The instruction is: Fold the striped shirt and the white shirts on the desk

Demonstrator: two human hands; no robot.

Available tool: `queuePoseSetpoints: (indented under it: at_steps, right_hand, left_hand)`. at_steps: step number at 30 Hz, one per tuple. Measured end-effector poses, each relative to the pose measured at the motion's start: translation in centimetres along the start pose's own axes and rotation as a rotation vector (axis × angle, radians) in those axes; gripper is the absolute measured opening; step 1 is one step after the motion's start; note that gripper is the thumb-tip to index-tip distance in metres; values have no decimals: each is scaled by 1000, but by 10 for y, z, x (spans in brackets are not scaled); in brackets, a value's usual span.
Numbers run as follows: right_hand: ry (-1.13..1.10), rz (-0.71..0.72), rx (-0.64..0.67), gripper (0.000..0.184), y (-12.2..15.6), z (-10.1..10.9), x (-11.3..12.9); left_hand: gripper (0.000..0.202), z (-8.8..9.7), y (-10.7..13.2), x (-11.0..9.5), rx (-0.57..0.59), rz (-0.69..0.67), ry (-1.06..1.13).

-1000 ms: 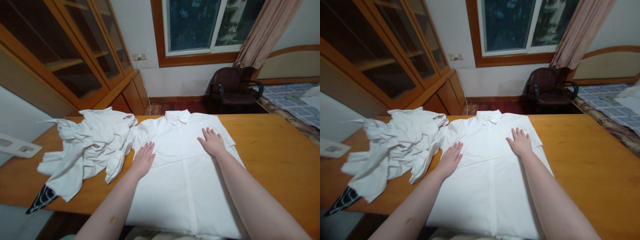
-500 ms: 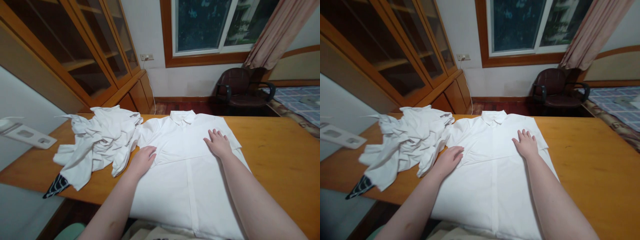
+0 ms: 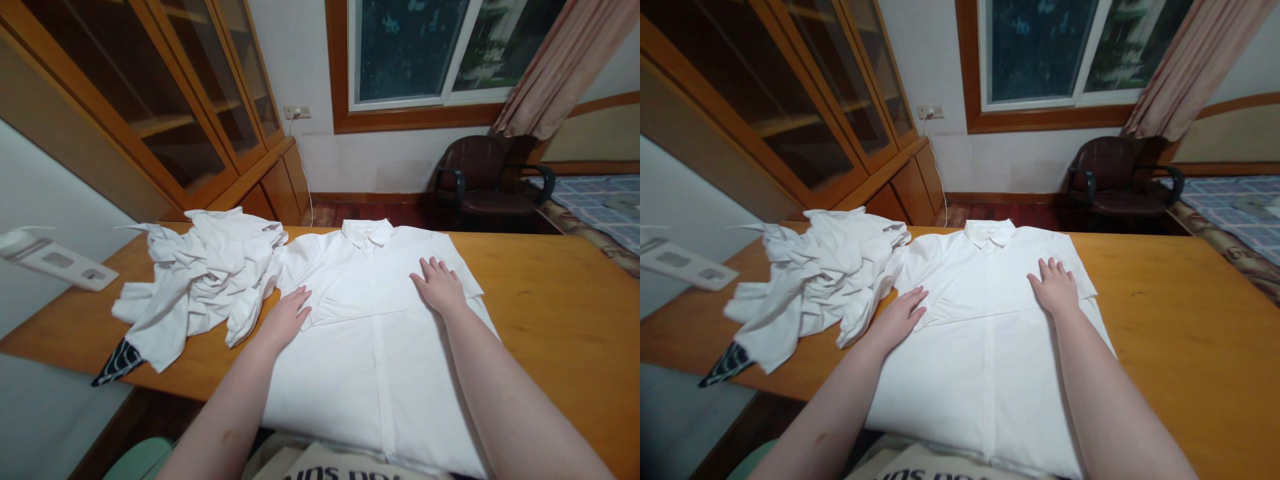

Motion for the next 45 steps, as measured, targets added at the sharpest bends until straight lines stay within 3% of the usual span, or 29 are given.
queuePoseSetpoints:
  at_steps: [6,10,12,16,23,26,31,39,45]
  right_hand:
    - [20,4,-3,69,1,1,1]
    - [27,7,0,68,1,2,0]
    - [23,9,1,68,1,1,0]
    - [7,7,-6,68,1,2,0]
    - [2,14,-18,69,2,3,1]
    - [-1,15,-13,69,2,5,2]
    - [-9,9,-14,67,3,5,2]
    - [3,23,-22,67,2,3,0]
    - [7,19,-25,66,2,3,1]
  left_hand:
    - [42,36,9,-13,-20,2,-50]
    - [33,57,23,-7,-91,290,-27]
    - [30,55,29,-4,-74,388,-11]
    - [30,32,33,-4,26,437,57]
    - [48,6,21,-4,-56,480,112]
    - [54,7,19,-4,-76,481,132]
    - [40,15,24,-3,-1,556,52]
    - [28,8,23,-2,65,520,285]
    - [28,14,30,-5,96,569,62]
Point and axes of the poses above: each hand's wrist, its own y-axis away from the middle knuckle, its own z-axis out of the back of the hand, x = y × z, the point moved 2 cm from there along -y, towards the middle knuckle, and after that the axes turned 12 degrees about z, right-handed, at the moved point
